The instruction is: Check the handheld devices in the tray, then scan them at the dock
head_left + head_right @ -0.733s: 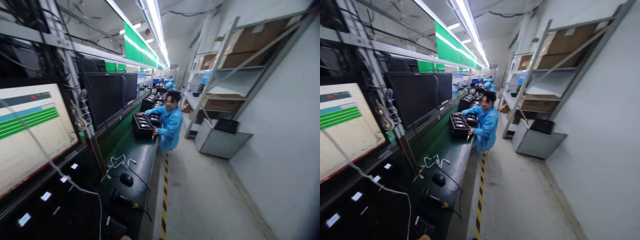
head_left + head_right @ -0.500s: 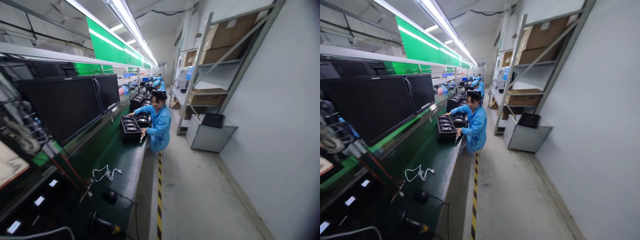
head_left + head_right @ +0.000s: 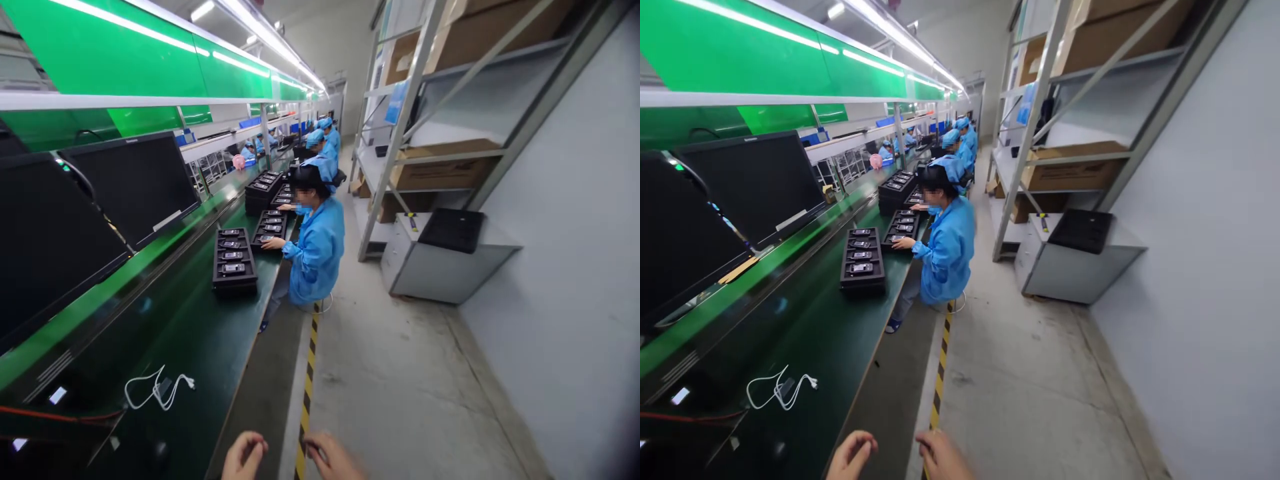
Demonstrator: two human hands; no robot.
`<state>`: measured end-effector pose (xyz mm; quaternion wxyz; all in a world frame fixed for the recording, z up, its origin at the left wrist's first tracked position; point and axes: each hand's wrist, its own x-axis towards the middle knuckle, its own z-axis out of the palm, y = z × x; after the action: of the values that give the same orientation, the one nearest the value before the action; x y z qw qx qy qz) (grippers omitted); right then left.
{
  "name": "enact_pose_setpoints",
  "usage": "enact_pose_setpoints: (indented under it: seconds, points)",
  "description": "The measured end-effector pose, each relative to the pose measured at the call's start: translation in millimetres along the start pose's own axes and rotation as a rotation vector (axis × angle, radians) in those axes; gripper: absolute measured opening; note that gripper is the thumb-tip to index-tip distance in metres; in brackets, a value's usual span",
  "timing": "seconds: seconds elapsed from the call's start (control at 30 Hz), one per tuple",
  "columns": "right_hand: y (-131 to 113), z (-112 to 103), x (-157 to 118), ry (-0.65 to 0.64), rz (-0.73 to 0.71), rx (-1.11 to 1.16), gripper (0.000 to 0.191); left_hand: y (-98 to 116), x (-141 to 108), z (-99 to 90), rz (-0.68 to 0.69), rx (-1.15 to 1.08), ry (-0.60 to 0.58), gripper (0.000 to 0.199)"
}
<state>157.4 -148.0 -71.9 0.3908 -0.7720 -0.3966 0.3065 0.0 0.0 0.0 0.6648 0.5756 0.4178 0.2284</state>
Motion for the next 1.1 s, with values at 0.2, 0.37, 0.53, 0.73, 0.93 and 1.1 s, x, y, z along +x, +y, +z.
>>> enact_pose_setpoints:
  seconds: [0.2,0.37,0.53,0.73,0.93,1.1]
  points:
    - [-14,-20,104,0.020,0.043,0.209,0.037,23,107,10.5,-0.106,-0.106,0.048,0.048]
    - [-53,-64,229,0.032,0.015,0.284,0.040,84,205,34.9,-0.151,-0.349,0.107,0.033]
    - [-101,-111,354,0.021,-0.008,0.454,0.038,165,310,59.4,-0.238,-0.673,0.213,0.020]
    - [-119,-123,500,-0.026,0.159,0.608,0.054,214,434,95.3,-0.303,-0.763,0.437,0.014]
    - [-117,-120,581,-0.223,0.241,0.548,0.054,216,509,128.2,-0.444,-0.797,0.547,0.012]
    - [-116,-140,597,-0.352,0.260,0.513,0.044,204,527,153.6,-0.419,-0.876,0.721,0.011]
